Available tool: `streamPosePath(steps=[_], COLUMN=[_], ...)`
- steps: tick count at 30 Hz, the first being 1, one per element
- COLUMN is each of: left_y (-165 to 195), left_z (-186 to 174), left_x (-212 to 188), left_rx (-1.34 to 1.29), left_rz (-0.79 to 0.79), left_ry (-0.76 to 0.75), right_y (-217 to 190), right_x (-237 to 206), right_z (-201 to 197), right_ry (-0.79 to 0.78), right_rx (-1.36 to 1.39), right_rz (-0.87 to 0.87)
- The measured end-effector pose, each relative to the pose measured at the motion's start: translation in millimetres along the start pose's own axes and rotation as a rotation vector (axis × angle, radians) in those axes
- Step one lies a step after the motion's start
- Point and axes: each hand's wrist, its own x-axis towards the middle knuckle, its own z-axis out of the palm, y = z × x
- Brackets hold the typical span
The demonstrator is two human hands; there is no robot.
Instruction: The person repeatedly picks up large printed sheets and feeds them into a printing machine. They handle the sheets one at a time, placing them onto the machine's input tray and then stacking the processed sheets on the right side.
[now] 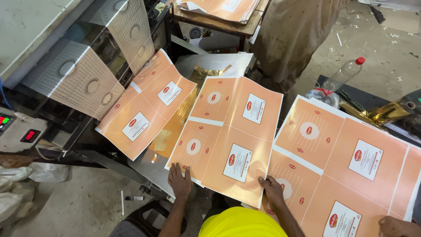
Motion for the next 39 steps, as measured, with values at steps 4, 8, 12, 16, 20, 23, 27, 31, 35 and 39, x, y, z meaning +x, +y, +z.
streamPosePath(steps=[4, 8, 12, 16, 20, 23, 27, 31, 35, 39], left_y=[1, 4, 4, 0, -6, -9, -8, -2, 1, -1], left_z=[1, 2, 1, 2, 4, 7, 16, 23, 27, 26], left_x=[1, 2, 3, 4, 5, 6, 6, 5, 5, 5], left_rx=[0.011, 0.007, -0.008, 0.007, -0.018, -0.001, 0.022, 0.0, 0.01, -0.007], left_rz=[-0.012, -0.002, -0.01, -0.004, -0.006, -0.023, -0.064, -0.009, 0.011, -0.019], left_ry=[-0.007, 0.01, 0.003, 0.028, 0.042, 0.012, -0.032, -0.011, -0.002, -0.007], right_y=[0, 0, -1, 0, 3, 3, 1, 0, -2, -5], right_x=[2, 4, 3, 4, 7, 8, 11, 14, 13, 10], right_z=[-1, -1, 1, 3, 5, 5, 2, -4, -5, -2], right_ry=[0.001, 0.019, 0.016, 0.031, 0.028, 0.016, 0.052, 0.094, 0.08, 0.074], right_rx=[-0.046, -0.045, -0.038, -0.1, -0.049, -0.107, -0.082, -0.173, -0.165, -0.148], right_rz=[-0.021, 0.005, -0.004, 0.004, -0.004, -0.039, 0.001, 0.003, -0.02, -0.013])
